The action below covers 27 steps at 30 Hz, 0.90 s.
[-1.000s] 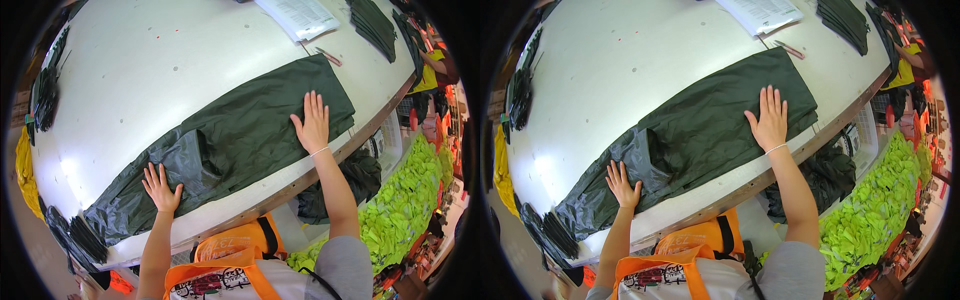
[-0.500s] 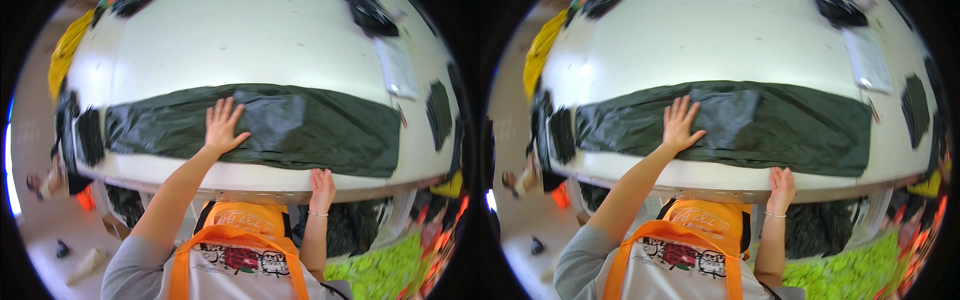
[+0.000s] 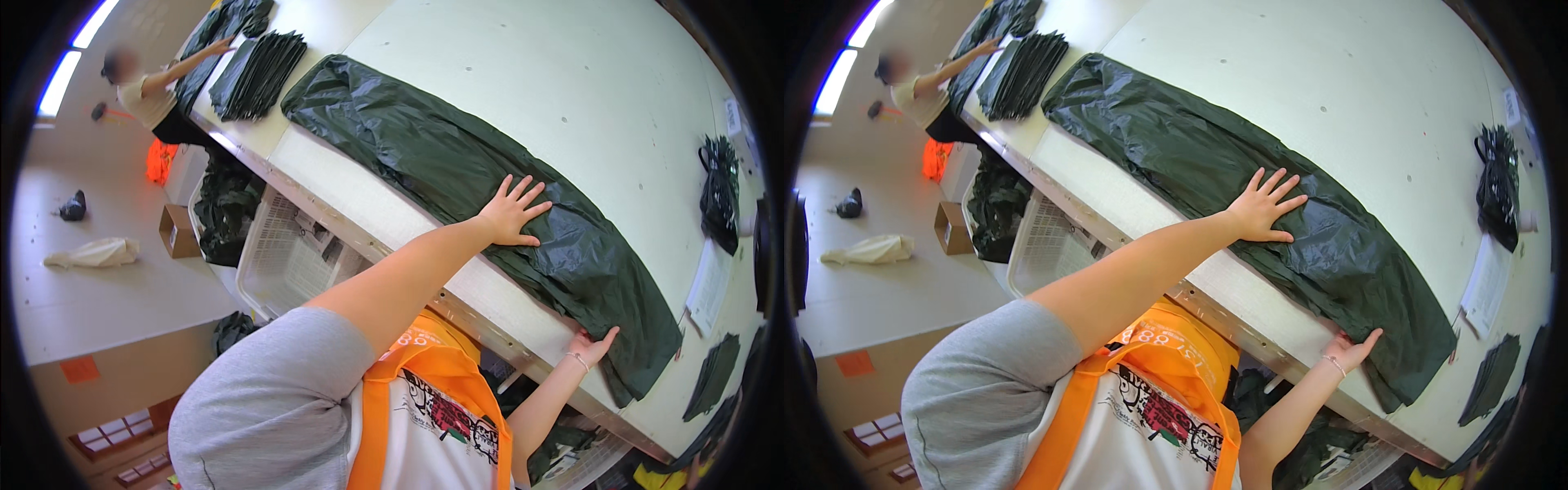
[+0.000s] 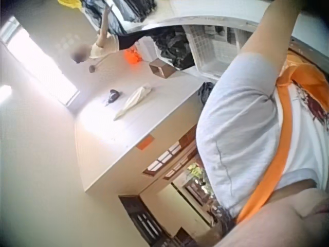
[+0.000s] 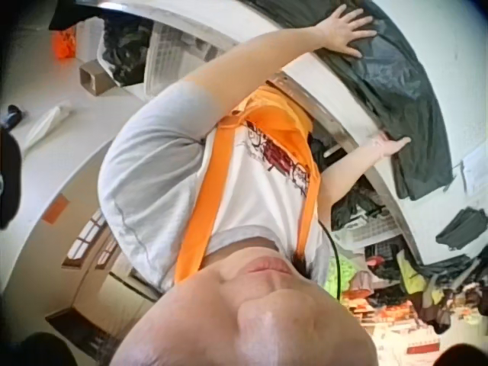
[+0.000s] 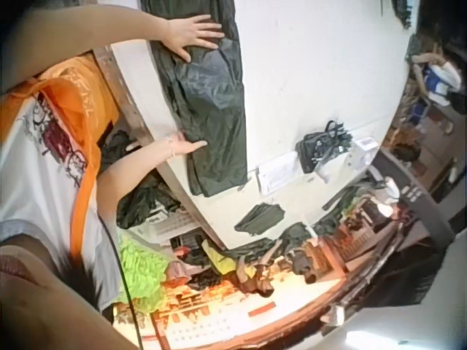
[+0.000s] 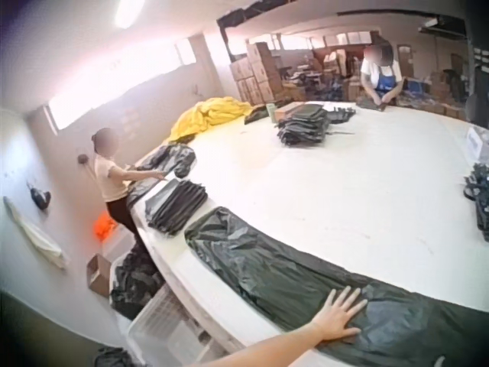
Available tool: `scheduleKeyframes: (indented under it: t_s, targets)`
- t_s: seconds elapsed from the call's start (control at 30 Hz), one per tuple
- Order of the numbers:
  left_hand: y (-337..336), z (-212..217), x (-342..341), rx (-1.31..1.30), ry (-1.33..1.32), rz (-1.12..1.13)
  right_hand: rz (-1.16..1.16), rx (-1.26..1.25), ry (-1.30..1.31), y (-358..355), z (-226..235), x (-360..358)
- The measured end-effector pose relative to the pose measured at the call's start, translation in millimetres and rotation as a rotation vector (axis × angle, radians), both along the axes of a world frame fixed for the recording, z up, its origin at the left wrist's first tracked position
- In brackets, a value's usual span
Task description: The person folds a dark green raincoat on a white table. They smooth the fabric, fold the sleeves inward, fold the body in half, then fold it into a compact rectangle and place it on a stack of similar folded items.
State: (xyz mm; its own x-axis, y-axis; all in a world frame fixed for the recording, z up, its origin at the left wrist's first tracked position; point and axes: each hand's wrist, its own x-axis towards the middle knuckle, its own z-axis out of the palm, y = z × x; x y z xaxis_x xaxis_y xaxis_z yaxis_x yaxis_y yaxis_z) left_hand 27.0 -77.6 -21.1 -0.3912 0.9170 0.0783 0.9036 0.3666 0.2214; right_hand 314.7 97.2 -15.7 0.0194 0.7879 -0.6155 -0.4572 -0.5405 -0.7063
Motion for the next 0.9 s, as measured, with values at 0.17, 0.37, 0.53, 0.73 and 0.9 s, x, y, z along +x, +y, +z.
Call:
scheduleKeyframes:
  t_s: [0.17, 0.37, 0.53, 0.73, 0.9]
  targets:
    - [-0.3, -3.4, -2.5, -0.058, -0.082, 0.028, -0.138, 0.103, 0.216, 34.7, -3.1, -6.3]
    - [2.0, 6.0, -19.0, -0.069, -0.444, 0.062, -0.015, 0.439, 0.157, 48.1, 109.7, -81.4]
    - [3.8, 4.6, -11.4, 0.250, -0.766, 0.005, 0.264, 0.812, 0.086, -26.7, 267.5, -217.7]
    - [-64.6, 56.1, -40.8, 0.886, -1.402, 0.080, 0.787, 2.306, -0.691, -248.6, 253.4, -458.5]
    - [-141.8, 114.4, -144.2, 0.202, -1.557, -0.667, 1.867, 1.640, -0.523, -398.6, 119.8, -575.6]
